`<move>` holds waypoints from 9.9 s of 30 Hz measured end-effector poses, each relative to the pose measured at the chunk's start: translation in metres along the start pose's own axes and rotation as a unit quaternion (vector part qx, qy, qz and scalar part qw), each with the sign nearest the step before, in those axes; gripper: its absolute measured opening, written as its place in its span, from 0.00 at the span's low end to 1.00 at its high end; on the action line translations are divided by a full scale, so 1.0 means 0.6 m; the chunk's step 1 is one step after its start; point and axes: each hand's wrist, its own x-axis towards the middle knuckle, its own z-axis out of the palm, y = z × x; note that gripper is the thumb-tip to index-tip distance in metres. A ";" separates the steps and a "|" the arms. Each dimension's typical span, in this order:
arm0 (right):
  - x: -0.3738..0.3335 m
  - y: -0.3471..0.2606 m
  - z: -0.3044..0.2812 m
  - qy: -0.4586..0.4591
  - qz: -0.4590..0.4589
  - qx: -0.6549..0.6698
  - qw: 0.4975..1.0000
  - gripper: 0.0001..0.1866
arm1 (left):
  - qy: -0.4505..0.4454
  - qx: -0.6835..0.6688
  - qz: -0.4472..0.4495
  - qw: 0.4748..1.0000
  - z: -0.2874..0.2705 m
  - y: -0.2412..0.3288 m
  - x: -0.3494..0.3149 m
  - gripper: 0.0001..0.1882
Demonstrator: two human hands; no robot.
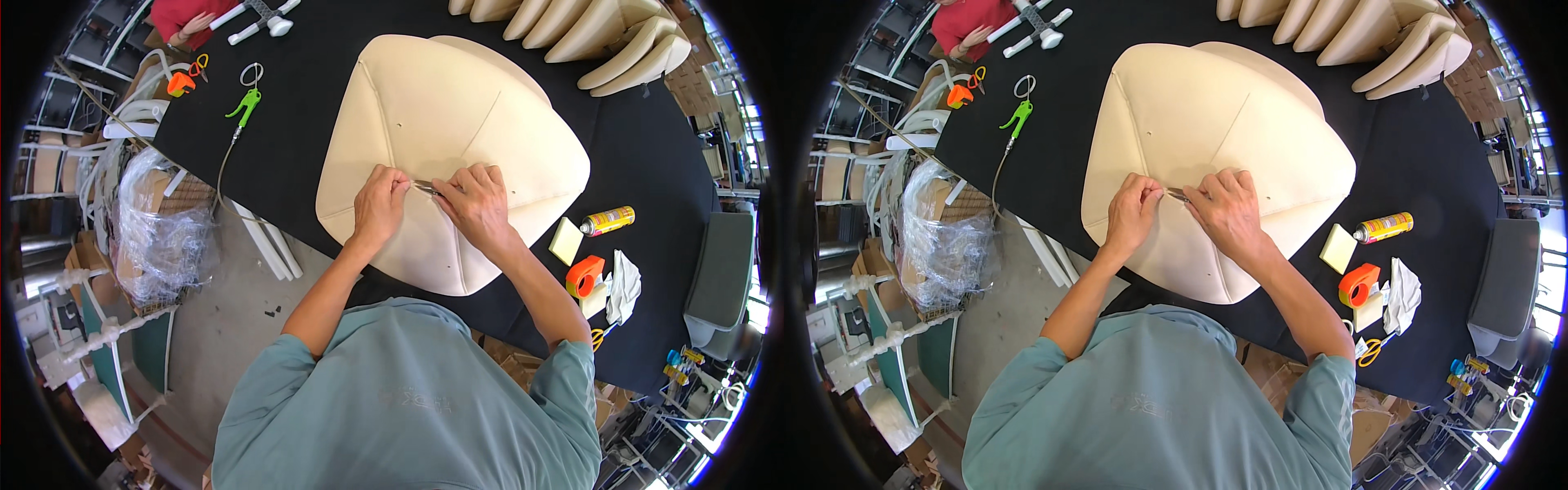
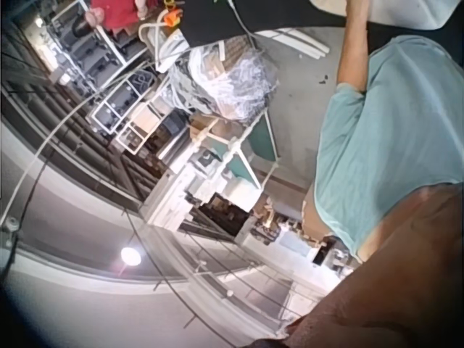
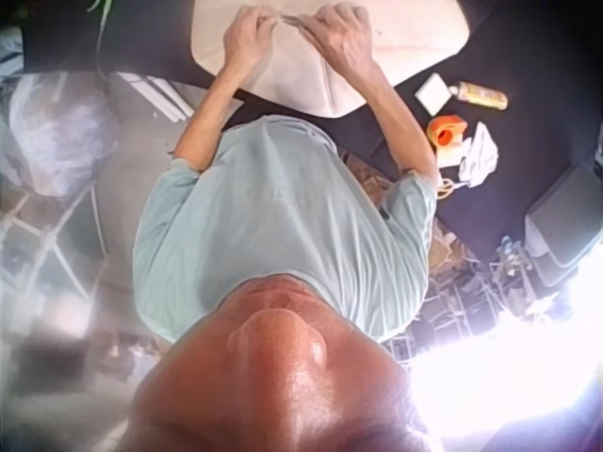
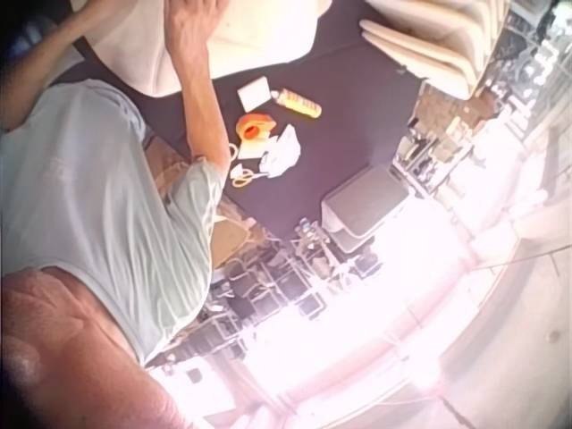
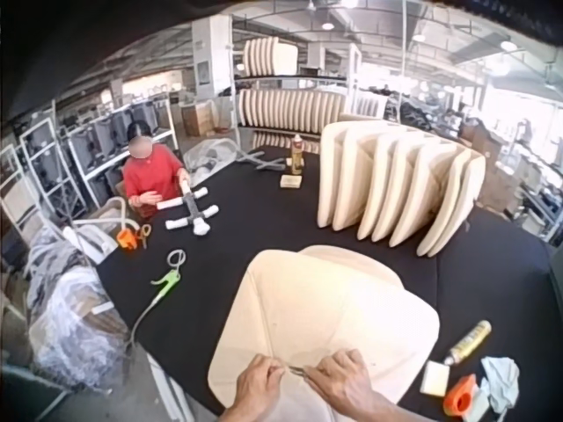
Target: Preparing and cleaning a foam chair seat component using scissors, spray adhesive/cleaner, and a sponge.
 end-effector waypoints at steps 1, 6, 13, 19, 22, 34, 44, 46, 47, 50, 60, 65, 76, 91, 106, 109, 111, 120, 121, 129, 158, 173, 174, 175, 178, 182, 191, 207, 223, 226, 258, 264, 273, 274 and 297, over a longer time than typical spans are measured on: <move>0.001 0.000 0.003 0.000 -0.001 0.000 1.000 0.13 | 0.001 0.000 0.000 1.000 0.000 -0.001 0.000 0.04; 0.004 0.007 0.015 0.005 -0.024 -0.025 0.999 0.11 | 0.011 -0.001 0.014 1.000 0.001 -0.002 -0.003 0.04; 0.008 0.004 0.005 -0.008 -0.019 -0.003 1.000 0.11 | 0.037 -0.004 0.030 0.999 0.007 -0.005 -0.008 0.04; 0.011 -0.002 0.005 -0.013 -0.017 -0.009 1.000 0.12 | 0.041 -0.024 0.039 0.998 0.007 -0.003 -0.009 0.04; 0.011 -0.001 0.013 -0.015 -0.025 -0.026 0.999 0.12 | 0.043 -0.028 0.039 0.998 0.009 -0.007 -0.008 0.04; 0.008 -0.007 0.003 -0.021 -0.011 -0.012 1.000 0.09 | 0.071 -0.092 -0.011 0.993 0.022 -0.009 -0.025 0.03; 0.009 -0.001 0.011 -0.029 -0.019 0.000 0.999 0.12 | 0.081 -0.083 -0.015 0.993 0.025 -0.014 -0.022 0.03; 0.009 -0.003 0.006 -0.031 -0.012 0.013 0.999 0.11 | 0.081 -0.088 -0.017 0.993 0.027 -0.018 -0.025 0.03; 0.010 -0.006 0.004 -0.027 -0.012 0.014 0.999 0.12 | 0.106 -0.125 -0.029 0.986 0.033 -0.028 -0.027 0.03; 0.016 -0.012 0.002 -0.027 -0.011 0.013 0.999 0.14 | 0.134 -0.215 -0.069 0.965 0.046 -0.055 -0.027 0.03; 0.042 -0.016 0.038 -0.031 -0.053 -0.004 0.998 0.13 | 0.133 -0.321 -0.097 0.933 0.055 -0.069 -0.029 0.03; 0.043 -0.017 0.048 -0.023 -0.071 -0.024 0.997 0.05 | 0.120 -0.316 -0.087 0.937 0.054 -0.062 -0.029 0.02; -0.084 -0.075 0.002 -0.178 -0.103 0.188 0.961 0.13 | 0.052 -0.020 -0.080 0.995 -0.125 -0.199 -0.202 0.08; -0.270 -0.175 -0.014 -0.176 0.422 0.359 0.814 0.15 | 0.075 0.173 -0.003 0.982 0.036 -0.154 -0.173 0.43; -0.371 -0.146 -0.099 -0.049 0.541 0.387 0.745 0.12 | 0.117 0.037 0.102 0.987 0.064 0.018 -0.056 0.09; -0.376 -0.137 -0.114 -0.045 0.533 0.390 0.750 0.12 | 0.129 0.048 0.093 0.986 0.075 0.016 -0.051 0.07; -0.381 -0.129 -0.119 -0.044 0.529 0.397 0.749 0.12 | 0.133 0.045 0.083 0.987 0.075 0.020 -0.052 0.06; -0.212 -0.028 -0.084 0.040 0.214 0.214 0.952 0.15 | 0.085 -0.019 0.016 0.996 0.079 -0.002 -0.061 0.04; -0.181 -0.015 -0.074 0.058 0.160 0.180 0.969 0.15 | 0.096 -0.045 0.025 0.994 0.082 -0.011 -0.063 0.04; -0.070 0.047 -0.018 -0.005 -0.042 0.019 0.999 0.10 | 0.102 -0.114 -0.007 0.988 0.094 -0.026 -0.059 0.04; -0.288 0.031 -0.131 0.036 0.278 0.367 0.887 0.12 | -0.368 0.312 -0.061 0.874 -0.068 -0.012 -0.200 0.17; -0.225 0.238 -0.124 0.241 0.444 0.439 0.743 0.10 | -0.045 0.184 0.383 0.904 0.275 0.365 0.066 0.11; -0.231 0.236 -0.135 0.215 0.451 0.401 0.768 0.09 | -0.072 0.225 0.386 0.892 0.279 0.368 0.071 0.11; -0.234 0.237 -0.131 0.215 0.454 0.405 0.764 0.09 | -0.099 0.264 0.389 0.877 0.284 0.371 0.075 0.13; -0.232 0.241 -0.127 0.264 0.388 0.383 0.796 0.08 | -0.107 0.317 0.372 0.866 0.290 0.386 0.081 0.09; -0.236 0.242 -0.129 0.281 0.388 0.415 0.773 0.09 | -0.122 0.327 0.347 0.870 0.300 0.392 0.093 0.05; -0.288 0.185 -0.084 0.301 0.402 0.476 0.722 0.17 | -0.225 0.276 0.243 0.902 0.284 0.417 0.131 0.03; -0.232 0.191 -0.042 0.395 0.410 0.555 0.607 0.14 | -0.308 0.269 0.206 0.889 0.297 0.431 0.162 0.02; -0.233 0.240 -0.061 0.348 0.404 0.458 0.712 0.25 | -0.642 0.330 0.269 0.637 0.239 0.407 -0.108 0.11; -0.203 0.274 -0.042 0.416 0.314 0.334 0.786 0.21 | -0.634 0.385 0.293 0.604 0.227 0.384 -0.123 0.12; -0.244 0.223 -0.064 0.388 0.376 0.516 0.664 0.17 | -0.201 0.130 0.148 0.960 0.303 0.443 0.171 0.03; -0.220 0.230 -0.049 0.376 0.367 0.520 0.674 0.16 | -0.211 0.150 0.191 0.947 0.306 0.451 0.169 0.06; -0.219 0.240 -0.045 0.388 0.353 0.478 0.705 0.15 | -0.218 0.135 0.184 0.949 0.308 0.457 0.160 0.04; -0.219 0.240 -0.045 0.388 0.352 0.476 0.706 0.15 | -0.213 0.133 0.189 0.949 0.308 0.456 0.158 0.04; -0.189 0.301 -0.051 0.352 0.422 0.556 0.623 0.09 | -0.419 0.496 -0.004 0.761 -0.312 -0.251 -0.753 0.25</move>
